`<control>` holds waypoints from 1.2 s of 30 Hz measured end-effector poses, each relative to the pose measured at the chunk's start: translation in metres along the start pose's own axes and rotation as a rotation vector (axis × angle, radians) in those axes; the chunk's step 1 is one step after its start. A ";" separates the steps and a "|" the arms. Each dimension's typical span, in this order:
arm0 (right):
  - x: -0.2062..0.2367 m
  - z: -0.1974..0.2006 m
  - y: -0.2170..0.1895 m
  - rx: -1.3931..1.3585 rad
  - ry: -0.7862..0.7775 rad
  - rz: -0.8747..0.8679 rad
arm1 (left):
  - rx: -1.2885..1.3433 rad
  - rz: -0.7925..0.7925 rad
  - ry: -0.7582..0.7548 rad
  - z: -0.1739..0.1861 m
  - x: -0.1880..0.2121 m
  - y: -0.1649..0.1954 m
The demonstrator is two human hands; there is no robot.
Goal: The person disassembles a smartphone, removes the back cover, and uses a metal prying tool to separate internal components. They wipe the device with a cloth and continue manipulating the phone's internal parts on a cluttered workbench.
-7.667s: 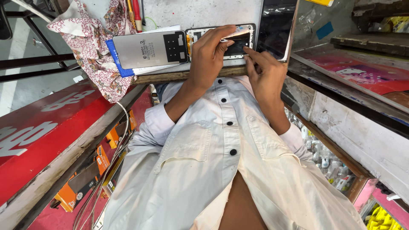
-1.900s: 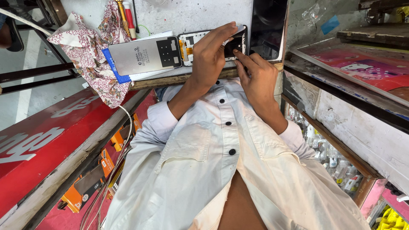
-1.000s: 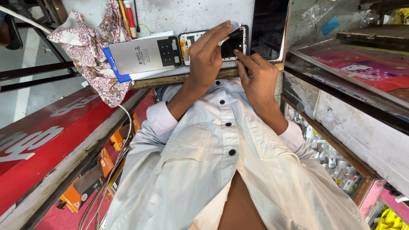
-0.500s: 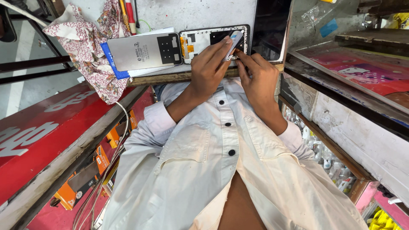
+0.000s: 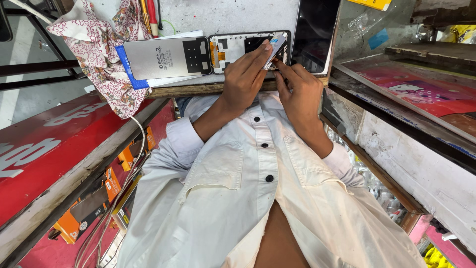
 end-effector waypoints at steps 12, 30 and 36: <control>-0.002 0.006 -0.002 -0.005 -0.010 -0.002 | -0.016 -0.008 -0.005 0.003 -0.006 0.006; 0.000 0.006 -0.001 -0.031 0.012 -0.011 | -0.055 0.000 -0.015 0.008 -0.002 0.006; 0.000 0.006 -0.001 -0.029 0.007 -0.014 | -0.059 0.006 -0.006 0.007 -0.002 0.005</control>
Point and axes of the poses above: each hand's wrist, its own x-axis away from the middle knuckle, its own z-axis out of the back of the hand, y = z × x, the point moved 9 cm from there along -x, towards the middle knuckle, and after that the axes turned 12 degrees about -y, right-handed, at the moved point
